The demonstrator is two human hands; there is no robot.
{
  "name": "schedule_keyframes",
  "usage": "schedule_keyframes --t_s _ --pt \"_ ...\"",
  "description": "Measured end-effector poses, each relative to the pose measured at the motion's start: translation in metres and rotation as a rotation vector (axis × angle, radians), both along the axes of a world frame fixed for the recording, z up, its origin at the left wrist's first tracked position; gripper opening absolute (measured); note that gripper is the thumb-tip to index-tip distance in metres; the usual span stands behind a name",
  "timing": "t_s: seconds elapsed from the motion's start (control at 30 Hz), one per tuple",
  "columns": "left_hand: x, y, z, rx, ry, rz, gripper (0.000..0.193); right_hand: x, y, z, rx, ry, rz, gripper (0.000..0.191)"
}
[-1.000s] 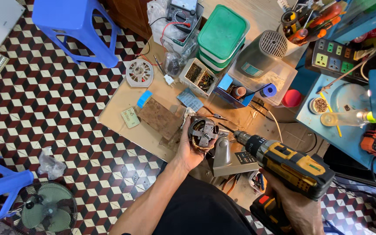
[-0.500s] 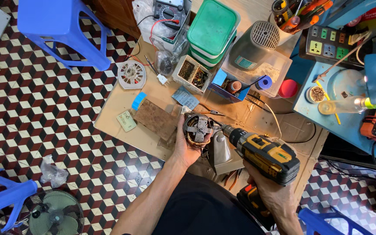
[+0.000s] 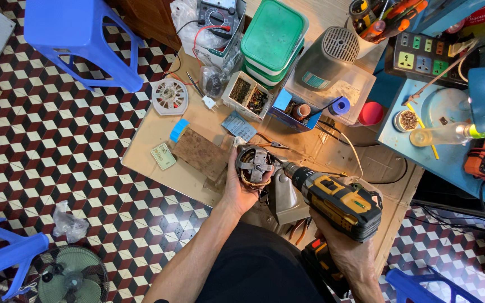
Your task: The person disassembles a small electric motor, removes the rotor, and uses a power drill to work on the motor housing. They then reassemble the motor and test it with a handheld device.
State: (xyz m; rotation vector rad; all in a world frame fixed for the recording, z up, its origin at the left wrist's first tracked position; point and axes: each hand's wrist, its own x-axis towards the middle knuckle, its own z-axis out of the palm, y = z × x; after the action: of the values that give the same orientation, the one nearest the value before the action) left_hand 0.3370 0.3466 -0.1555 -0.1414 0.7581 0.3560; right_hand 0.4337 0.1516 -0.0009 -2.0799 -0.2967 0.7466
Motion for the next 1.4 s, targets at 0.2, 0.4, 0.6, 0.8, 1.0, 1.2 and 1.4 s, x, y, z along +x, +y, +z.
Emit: schedule_keyframes --t_s 0.2,0.4,0.6,0.8,1.0,1.2,1.4 --pt "-0.002 -0.002 0.003 0.001 0.023 0.004 0.077 0.002 0.000 0.004 -0.035 0.008 0.032 0.023" --pt "-0.001 -0.001 0.001 -0.018 0.007 0.013 0.076 -0.001 0.001 0.007 -0.082 -0.012 0.025 0.022" --pt "-0.001 -0.002 0.000 -0.015 -0.002 0.003 0.074 -0.004 0.000 0.005 -0.045 0.003 0.010 0.022" --pt "-0.001 -0.001 -0.001 0.023 -0.014 -0.019 0.075 -0.003 -0.002 0.002 -0.095 -0.028 0.029 0.022" --pt "-0.001 -0.002 0.001 0.053 -0.019 -0.016 0.075 -0.002 -0.006 -0.003 -0.091 -0.060 0.092 0.025" --pt "-0.004 0.001 0.004 0.021 -0.065 -0.050 0.074 0.011 -0.005 0.011 -0.169 -0.035 0.232 0.030" --pt "-0.009 0.005 -0.001 0.009 -0.143 -0.069 0.074 0.033 0.012 0.031 -0.256 -0.103 0.430 0.035"
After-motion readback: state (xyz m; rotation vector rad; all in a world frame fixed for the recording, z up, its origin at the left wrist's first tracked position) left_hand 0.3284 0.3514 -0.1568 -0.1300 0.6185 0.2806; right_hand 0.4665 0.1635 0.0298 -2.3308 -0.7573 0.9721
